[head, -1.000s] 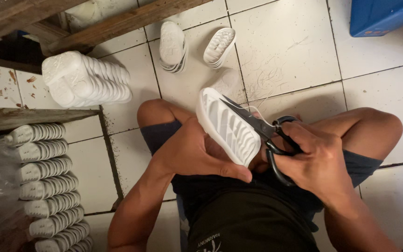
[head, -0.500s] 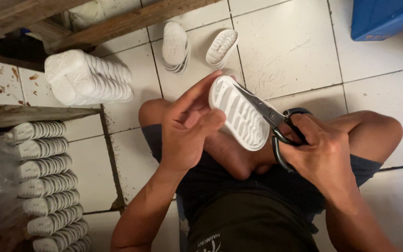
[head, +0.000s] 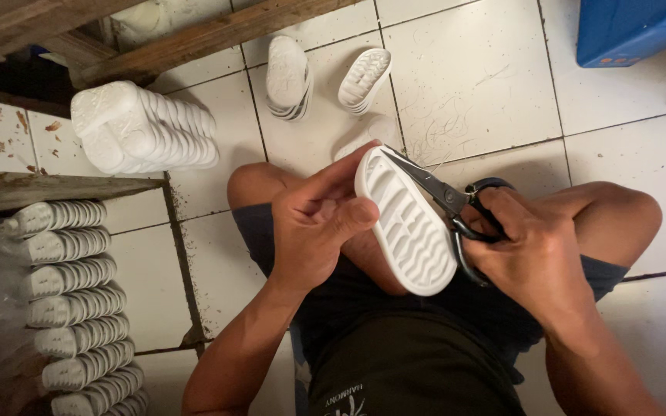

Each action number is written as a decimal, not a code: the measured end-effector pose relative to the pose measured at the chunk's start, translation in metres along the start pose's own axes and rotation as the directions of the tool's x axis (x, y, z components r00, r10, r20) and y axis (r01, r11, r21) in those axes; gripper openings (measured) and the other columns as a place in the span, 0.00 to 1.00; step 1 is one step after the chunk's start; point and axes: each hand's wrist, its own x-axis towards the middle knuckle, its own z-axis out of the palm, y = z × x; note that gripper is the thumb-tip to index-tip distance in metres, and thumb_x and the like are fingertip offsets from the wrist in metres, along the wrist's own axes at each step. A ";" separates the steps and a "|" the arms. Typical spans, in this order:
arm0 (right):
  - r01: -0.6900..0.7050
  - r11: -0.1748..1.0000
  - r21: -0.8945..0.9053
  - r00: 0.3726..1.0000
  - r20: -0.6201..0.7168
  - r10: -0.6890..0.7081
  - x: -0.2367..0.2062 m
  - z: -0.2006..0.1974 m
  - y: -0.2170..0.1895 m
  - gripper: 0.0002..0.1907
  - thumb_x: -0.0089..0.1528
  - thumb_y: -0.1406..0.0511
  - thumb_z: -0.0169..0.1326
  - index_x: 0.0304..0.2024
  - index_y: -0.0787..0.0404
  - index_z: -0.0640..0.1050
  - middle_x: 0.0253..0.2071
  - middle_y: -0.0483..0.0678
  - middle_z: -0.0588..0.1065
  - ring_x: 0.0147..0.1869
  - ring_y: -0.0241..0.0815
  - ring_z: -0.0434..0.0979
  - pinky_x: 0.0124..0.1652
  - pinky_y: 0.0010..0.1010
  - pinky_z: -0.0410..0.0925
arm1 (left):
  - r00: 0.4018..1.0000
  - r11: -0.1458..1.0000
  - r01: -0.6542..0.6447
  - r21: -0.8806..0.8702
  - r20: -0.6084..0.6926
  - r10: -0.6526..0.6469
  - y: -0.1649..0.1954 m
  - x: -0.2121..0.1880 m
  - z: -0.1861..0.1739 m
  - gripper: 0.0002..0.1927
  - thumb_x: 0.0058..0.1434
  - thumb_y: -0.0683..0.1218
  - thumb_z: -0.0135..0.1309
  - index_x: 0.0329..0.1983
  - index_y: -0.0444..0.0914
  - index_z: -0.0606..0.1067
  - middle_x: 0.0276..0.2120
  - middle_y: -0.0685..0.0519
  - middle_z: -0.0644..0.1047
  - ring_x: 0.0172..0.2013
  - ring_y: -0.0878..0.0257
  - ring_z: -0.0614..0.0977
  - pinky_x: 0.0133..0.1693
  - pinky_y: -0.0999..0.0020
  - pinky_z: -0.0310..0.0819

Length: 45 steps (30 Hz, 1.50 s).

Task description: The person sits on the floor and uses large shears to trim the edges of white slipper soles. They hold each sole in one hand and carefully cut along the perimeter with the shears in the other hand, then place the trimmed sole into a stack on the floor.

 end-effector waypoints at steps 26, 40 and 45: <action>-0.273 0.807 0.523 0.962 0.133 0.239 -0.007 0.010 0.013 0.13 0.55 0.70 0.64 0.42 0.69 0.81 0.30 0.49 0.80 0.23 0.34 0.77 0.20 0.26 0.70 | 0.578 0.244 0.787 -0.567 0.538 -0.614 -0.022 0.024 -0.021 0.20 0.73 0.48 0.54 0.59 0.27 0.71 0.41 0.41 0.81 0.39 0.57 0.85 0.42 0.69 0.81; -0.484 0.532 0.695 0.875 0.370 0.313 -0.008 0.025 0.038 0.13 0.63 0.64 0.60 0.35 0.71 0.80 0.21 0.50 0.78 0.22 0.35 0.78 0.22 0.24 0.71 | 0.990 0.991 0.120 0.056 -0.078 -0.116 -0.008 0.003 0.038 0.38 0.62 0.32 0.60 0.74 0.31 0.60 0.53 0.45 0.79 0.52 0.59 0.82 0.54 0.66 0.79; -0.364 0.854 0.372 0.931 0.170 0.323 -0.019 0.009 0.031 0.32 0.47 0.61 0.71 0.51 0.71 0.81 0.29 0.50 0.79 0.25 0.33 0.73 0.21 0.24 0.66 | 0.991 0.949 -0.073 0.308 -0.081 0.102 0.011 0.013 0.008 0.38 0.65 0.37 0.63 0.75 0.32 0.60 0.63 0.45 0.76 0.61 0.59 0.80 0.64 0.65 0.79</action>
